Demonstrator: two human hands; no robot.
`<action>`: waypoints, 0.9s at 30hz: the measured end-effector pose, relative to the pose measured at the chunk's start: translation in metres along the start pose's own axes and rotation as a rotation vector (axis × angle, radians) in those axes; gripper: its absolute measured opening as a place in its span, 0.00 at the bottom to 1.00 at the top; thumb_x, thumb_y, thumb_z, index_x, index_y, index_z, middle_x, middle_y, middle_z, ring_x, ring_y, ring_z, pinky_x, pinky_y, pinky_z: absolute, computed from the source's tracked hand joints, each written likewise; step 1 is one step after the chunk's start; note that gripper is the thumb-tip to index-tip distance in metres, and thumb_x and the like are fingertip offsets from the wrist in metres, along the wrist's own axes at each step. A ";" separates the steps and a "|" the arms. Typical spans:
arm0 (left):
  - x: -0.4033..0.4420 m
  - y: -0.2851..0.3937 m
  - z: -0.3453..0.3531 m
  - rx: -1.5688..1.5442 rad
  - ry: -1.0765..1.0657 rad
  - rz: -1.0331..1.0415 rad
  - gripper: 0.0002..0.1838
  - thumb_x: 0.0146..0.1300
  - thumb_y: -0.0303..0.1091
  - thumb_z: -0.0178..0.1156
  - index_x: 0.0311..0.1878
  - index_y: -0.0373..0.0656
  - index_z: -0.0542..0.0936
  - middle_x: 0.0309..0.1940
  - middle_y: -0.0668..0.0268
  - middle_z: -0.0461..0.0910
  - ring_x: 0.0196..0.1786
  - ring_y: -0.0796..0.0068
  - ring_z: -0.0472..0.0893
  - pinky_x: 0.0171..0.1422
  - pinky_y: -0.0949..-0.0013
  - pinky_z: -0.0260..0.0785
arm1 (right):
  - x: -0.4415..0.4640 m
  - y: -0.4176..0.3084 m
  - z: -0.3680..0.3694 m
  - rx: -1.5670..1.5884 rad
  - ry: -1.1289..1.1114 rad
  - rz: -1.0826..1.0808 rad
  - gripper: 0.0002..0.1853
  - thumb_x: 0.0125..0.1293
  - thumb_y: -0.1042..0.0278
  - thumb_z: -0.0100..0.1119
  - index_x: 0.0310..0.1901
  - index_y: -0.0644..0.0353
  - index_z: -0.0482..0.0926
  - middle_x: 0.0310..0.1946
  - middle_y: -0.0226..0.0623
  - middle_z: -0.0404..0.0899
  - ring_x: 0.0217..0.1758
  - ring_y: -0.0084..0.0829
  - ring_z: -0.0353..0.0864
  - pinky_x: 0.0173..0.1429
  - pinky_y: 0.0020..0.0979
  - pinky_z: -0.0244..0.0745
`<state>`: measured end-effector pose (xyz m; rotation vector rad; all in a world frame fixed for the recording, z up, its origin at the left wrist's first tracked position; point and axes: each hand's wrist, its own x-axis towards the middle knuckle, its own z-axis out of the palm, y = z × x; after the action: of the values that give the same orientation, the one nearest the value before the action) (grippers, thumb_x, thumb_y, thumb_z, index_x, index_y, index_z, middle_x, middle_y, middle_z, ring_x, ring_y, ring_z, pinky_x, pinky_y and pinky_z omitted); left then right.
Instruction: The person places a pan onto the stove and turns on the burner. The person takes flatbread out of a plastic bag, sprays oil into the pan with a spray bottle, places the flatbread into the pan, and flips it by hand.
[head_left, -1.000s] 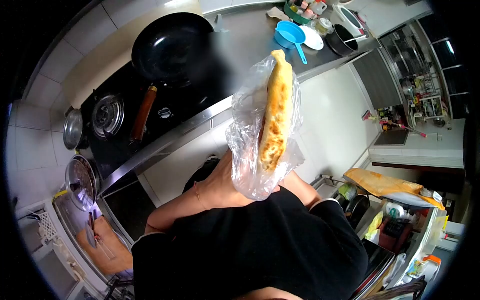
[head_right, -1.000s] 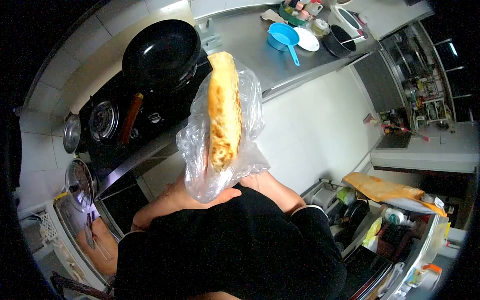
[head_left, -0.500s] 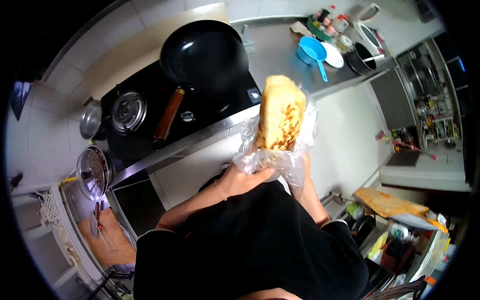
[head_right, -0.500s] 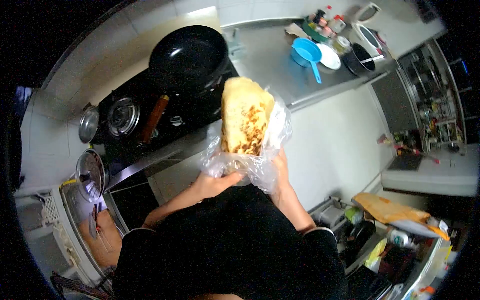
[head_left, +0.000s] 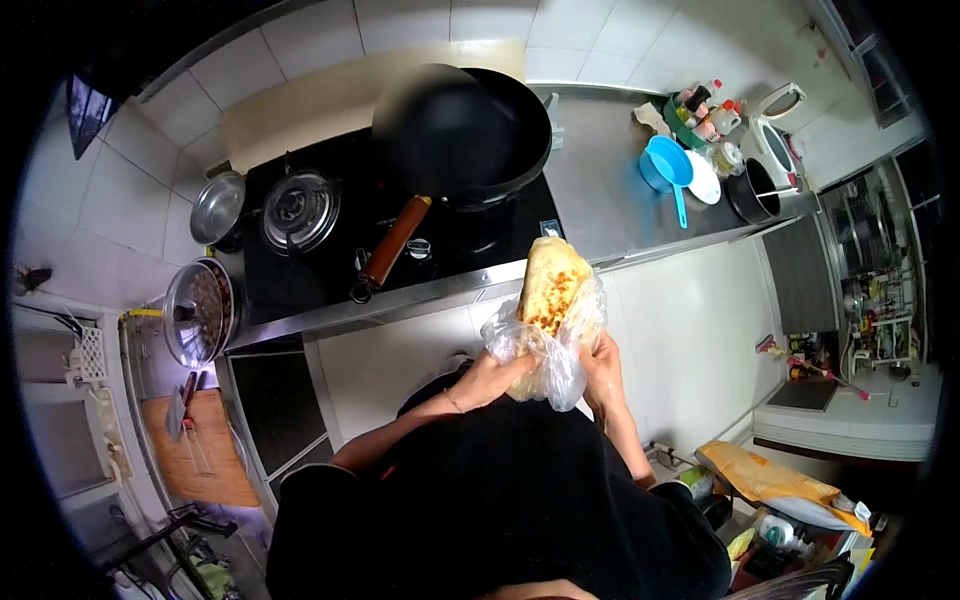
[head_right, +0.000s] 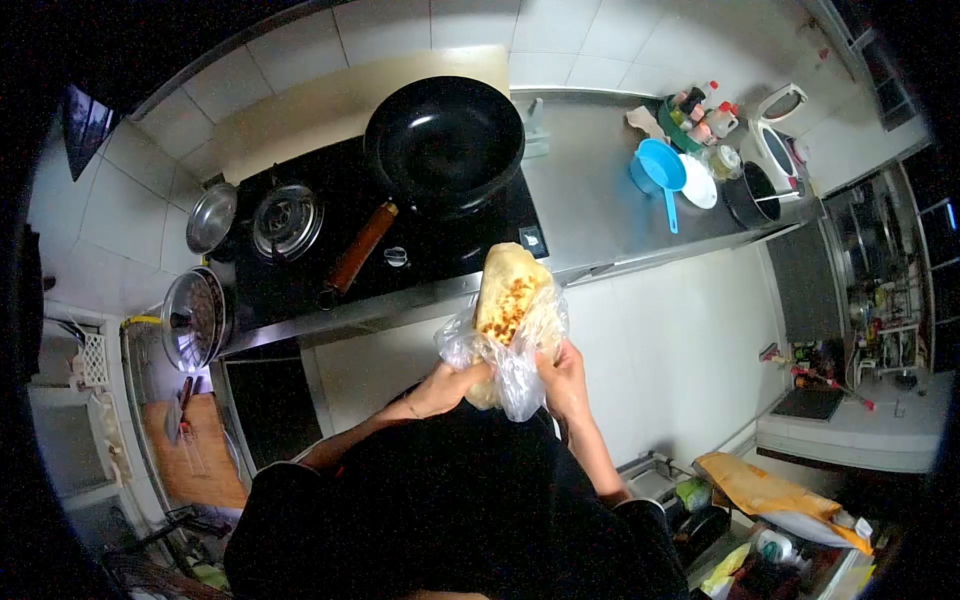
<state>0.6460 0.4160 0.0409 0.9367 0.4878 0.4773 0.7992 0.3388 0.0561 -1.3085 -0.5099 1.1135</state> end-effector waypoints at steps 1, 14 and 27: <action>0.000 0.000 -0.001 0.003 -0.019 -0.010 0.17 0.56 0.23 0.48 0.51 0.37 0.64 0.44 0.64 0.69 0.46 0.75 0.70 0.50 0.71 0.65 | 0.001 0.000 0.000 -0.012 0.014 0.006 0.12 0.56 0.78 0.49 0.44 0.66 0.68 0.37 0.33 0.74 0.36 0.21 0.73 0.42 0.23 0.69; -0.003 0.009 0.007 0.025 -0.042 -0.038 0.17 0.57 0.24 0.49 0.50 0.38 0.63 0.43 0.64 0.69 0.46 0.75 0.70 0.48 0.71 0.66 | -0.003 0.003 -0.003 0.037 0.020 -0.002 0.15 0.57 0.80 0.47 0.47 0.67 0.65 0.40 0.36 0.73 0.39 0.22 0.72 0.44 0.23 0.68; 0.002 -0.001 0.009 -0.037 -0.083 -0.027 0.21 0.57 0.24 0.49 0.54 0.38 0.59 0.47 0.63 0.67 0.51 0.74 0.67 0.53 0.71 0.63 | -0.009 -0.002 -0.003 0.070 0.056 -0.011 0.14 0.56 0.78 0.49 0.46 0.67 0.66 0.39 0.35 0.73 0.38 0.21 0.73 0.42 0.23 0.69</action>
<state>0.6527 0.4110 0.0446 0.9095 0.4145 0.4194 0.7984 0.3295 0.0597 -1.2708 -0.4322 1.0730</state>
